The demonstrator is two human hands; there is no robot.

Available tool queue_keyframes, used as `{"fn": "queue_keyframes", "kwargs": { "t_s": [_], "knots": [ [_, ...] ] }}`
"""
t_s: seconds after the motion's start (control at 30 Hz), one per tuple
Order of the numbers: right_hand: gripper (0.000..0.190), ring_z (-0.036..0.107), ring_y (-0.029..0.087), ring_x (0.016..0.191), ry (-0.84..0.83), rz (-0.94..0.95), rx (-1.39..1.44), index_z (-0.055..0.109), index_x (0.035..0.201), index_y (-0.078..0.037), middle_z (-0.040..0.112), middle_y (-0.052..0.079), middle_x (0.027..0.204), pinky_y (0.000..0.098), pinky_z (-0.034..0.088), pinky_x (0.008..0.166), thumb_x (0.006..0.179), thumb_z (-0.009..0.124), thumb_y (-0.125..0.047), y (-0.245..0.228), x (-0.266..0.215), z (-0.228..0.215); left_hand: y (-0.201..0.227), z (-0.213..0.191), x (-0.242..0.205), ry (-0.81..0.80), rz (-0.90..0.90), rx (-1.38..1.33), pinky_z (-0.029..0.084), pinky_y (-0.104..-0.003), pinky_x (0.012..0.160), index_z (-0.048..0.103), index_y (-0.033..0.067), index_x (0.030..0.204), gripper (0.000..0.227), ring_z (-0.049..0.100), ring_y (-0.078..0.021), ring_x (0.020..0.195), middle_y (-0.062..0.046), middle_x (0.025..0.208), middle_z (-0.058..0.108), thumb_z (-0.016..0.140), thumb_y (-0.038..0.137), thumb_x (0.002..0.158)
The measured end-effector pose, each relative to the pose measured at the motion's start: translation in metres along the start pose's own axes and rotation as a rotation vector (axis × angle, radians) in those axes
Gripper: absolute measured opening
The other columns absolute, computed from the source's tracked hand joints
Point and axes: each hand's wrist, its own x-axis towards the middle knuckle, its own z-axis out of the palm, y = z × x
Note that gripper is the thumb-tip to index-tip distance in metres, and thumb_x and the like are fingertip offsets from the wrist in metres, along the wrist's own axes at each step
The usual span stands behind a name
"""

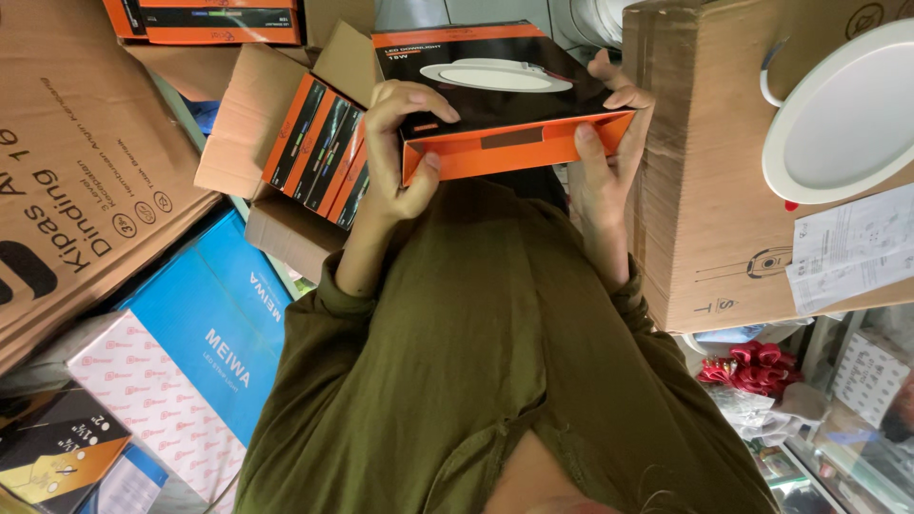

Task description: The person unboxes a ceiling light fixture from its packaging, holds the light, and places multiple boxes into a storage container by hand.

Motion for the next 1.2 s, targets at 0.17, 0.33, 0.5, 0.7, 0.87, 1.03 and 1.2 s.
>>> {"fn": "queue_keyframes", "kwargs": {
  "t_s": [0.17, 0.33, 0.5, 0.7, 0.87, 1.03, 1.2],
  "knots": [
    [0.05, 0.034, 0.037, 0.154, -0.177, -0.072, -0.244, 0.042, 0.13, -0.009, 0.05, 0.019, 0.148, 0.0529, 0.024, 0.131, 0.091, 0.072, -0.019, -0.01, 0.007, -0.004, -0.007, -0.004, 0.009, 0.104, 0.123, 0.078, 0.045, -0.043, 0.092, 0.056, 0.0035, 0.113, 0.05, 0.063, -0.0295, 0.095, -0.014, 0.098, 0.067, 0.069, 0.044, 0.087],
    [0.047, 0.032, 0.041, 0.157, -0.201, -0.05, -0.232, 0.044, 0.131, -0.01, 0.053, 0.02, 0.145, 0.056, 0.021, 0.13, 0.101, 0.078, -0.024, -0.001, 0.008, -0.005, -0.014, -0.006, 0.005, 0.185, 0.106, 0.12, 0.048, -0.043, 0.085, 0.062, 0.0025, 0.092, 0.06, 0.067, -0.0295, 0.087, -0.014, 0.09, 0.069, 0.076, 0.06, 0.089],
    [0.054, 0.034, 0.04, 0.154, -0.208, -0.065, -0.262, 0.045, 0.134, -0.011, 0.054, 0.02, 0.147, 0.0553, 0.025, 0.13, 0.098, 0.081, -0.031, 0.001, 0.006, -0.005, -0.015, -0.004, 0.003, 0.231, 0.001, 0.088, 0.053, -0.041, 0.085, 0.061, 0.0041, 0.092, 0.058, 0.067, -0.0281, 0.09, -0.013, 0.09, 0.068, 0.07, 0.061, 0.092],
    [0.075, 0.048, 0.039, 0.148, -0.169, -0.212, -0.387, 0.051, 0.131, -0.009, 0.066, 0.016, 0.134, 0.0567, 0.039, 0.126, 0.077, 0.091, -0.042, 0.01, 0.007, -0.001, -0.031, -0.021, 0.003, 0.127, -0.064, -0.006, 0.055, -0.039, 0.085, 0.064, 0.0026, 0.094, 0.065, 0.066, -0.0263, 0.098, -0.013, 0.097, 0.068, 0.059, 0.068, 0.095],
    [0.073, 0.051, 0.035, 0.145, -0.11, -0.541, -0.49, 0.052, 0.124, -0.01, 0.068, 0.015, 0.126, 0.0606, 0.036, 0.129, 0.073, 0.095, -0.038, 0.011, 0.015, -0.007, -0.055, -0.043, -0.009, 0.275, -0.368, -0.304, 0.024, -0.038, 0.13, 0.03, 0.0098, 0.157, 0.076, 0.027, -0.023, 0.151, -0.008, 0.164, 0.032, 0.042, 0.069, 0.11],
    [0.068, 0.043, 0.035, 0.15, -0.261, -0.473, -0.572, 0.052, 0.123, -0.01, 0.066, 0.013, 0.129, 0.0603, 0.028, 0.133, 0.077, 0.1, -0.024, -0.017, 0.002, -0.006, -0.046, -0.048, -0.013, 0.161, -0.706, -0.467, 0.021, -0.047, 0.134, 0.005, 0.0177, 0.171, 0.084, 0.001, -0.028, 0.168, -0.01, 0.179, 0.004, 0.052, 0.051, 0.109],
    [0.051, 0.043, 0.036, 0.15, -0.239, -0.367, -0.539, 0.052, 0.119, -0.011, 0.064, 0.012, 0.131, 0.0593, 0.029, 0.131, 0.087, 0.092, -0.01, -0.005, -0.009, -0.004, -0.042, -0.038, -0.006, 0.134, -0.74, -0.612, 0.031, -0.052, 0.134, 0.01, 0.0216, 0.17, 0.101, 0.014, -0.0356, 0.171, -0.02, 0.178, 0.014, 0.077, 0.015, 0.095]
  ]
}}
